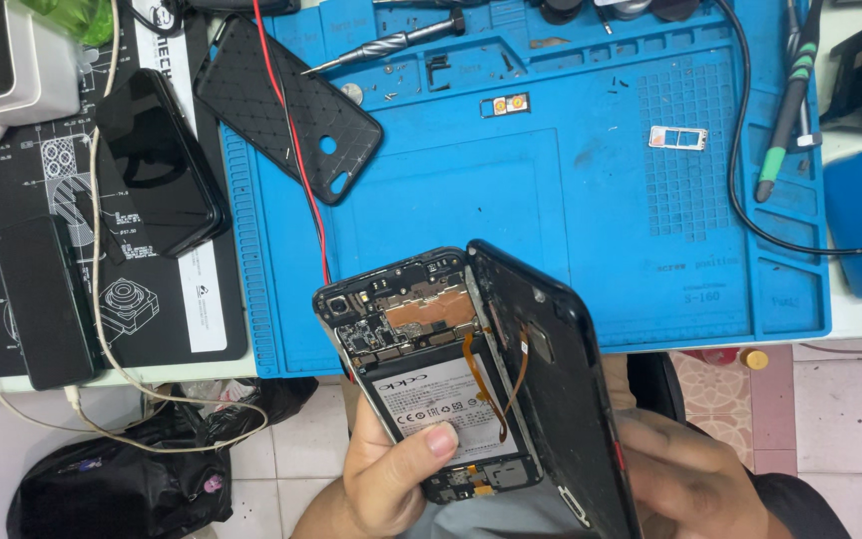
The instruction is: The person holds a smartphone on a blue repair mat, pries off and removes the back cover, and opens the phone to expose the battery and internal components. They hold the opened phone, turn it to view the internals, and use tweezers to work on the rear housing near the camera area.
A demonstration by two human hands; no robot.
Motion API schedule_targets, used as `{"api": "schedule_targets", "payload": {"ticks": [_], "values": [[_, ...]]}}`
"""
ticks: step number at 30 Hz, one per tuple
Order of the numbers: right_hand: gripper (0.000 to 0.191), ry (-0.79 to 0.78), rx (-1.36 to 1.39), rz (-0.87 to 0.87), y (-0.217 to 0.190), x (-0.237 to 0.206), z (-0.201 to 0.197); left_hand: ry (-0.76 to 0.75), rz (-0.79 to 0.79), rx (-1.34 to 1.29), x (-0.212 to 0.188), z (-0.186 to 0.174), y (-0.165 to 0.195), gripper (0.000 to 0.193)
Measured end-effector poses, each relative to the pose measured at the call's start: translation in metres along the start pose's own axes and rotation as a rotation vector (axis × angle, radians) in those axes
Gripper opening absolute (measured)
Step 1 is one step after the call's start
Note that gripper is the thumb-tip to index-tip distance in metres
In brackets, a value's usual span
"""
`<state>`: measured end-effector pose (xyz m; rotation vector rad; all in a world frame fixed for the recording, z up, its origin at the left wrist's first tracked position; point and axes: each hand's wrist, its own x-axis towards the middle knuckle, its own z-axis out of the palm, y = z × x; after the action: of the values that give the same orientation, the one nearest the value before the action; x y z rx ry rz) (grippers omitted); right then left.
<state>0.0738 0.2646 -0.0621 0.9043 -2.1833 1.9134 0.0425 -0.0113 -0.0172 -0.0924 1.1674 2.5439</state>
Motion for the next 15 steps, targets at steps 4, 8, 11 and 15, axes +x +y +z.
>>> {"api": "schedule_targets", "payload": {"ticks": [4, 8, 11, 15], "values": [[0.043, -0.043, 0.074, 0.030, 0.000, -0.003, -0.006, 0.006, -0.014, -0.005, -0.002, 0.002, 0.002, 0.065], [0.040, -0.006, -0.018, 0.031, 0.001, -0.010, -0.001, 0.019, -0.021, -0.001, -0.001, 0.003, 0.002, 0.066], [0.038, 0.031, -0.004, 0.014, 0.004, -0.014, 0.003, 0.030, -0.014, -0.007, -0.001, 0.003, 0.001, 0.067], [0.042, -0.022, 0.027, 0.032, 0.006, -0.014, 0.000, 0.036, -0.012, -0.001, -0.001, 0.002, 0.000, 0.066]]}}
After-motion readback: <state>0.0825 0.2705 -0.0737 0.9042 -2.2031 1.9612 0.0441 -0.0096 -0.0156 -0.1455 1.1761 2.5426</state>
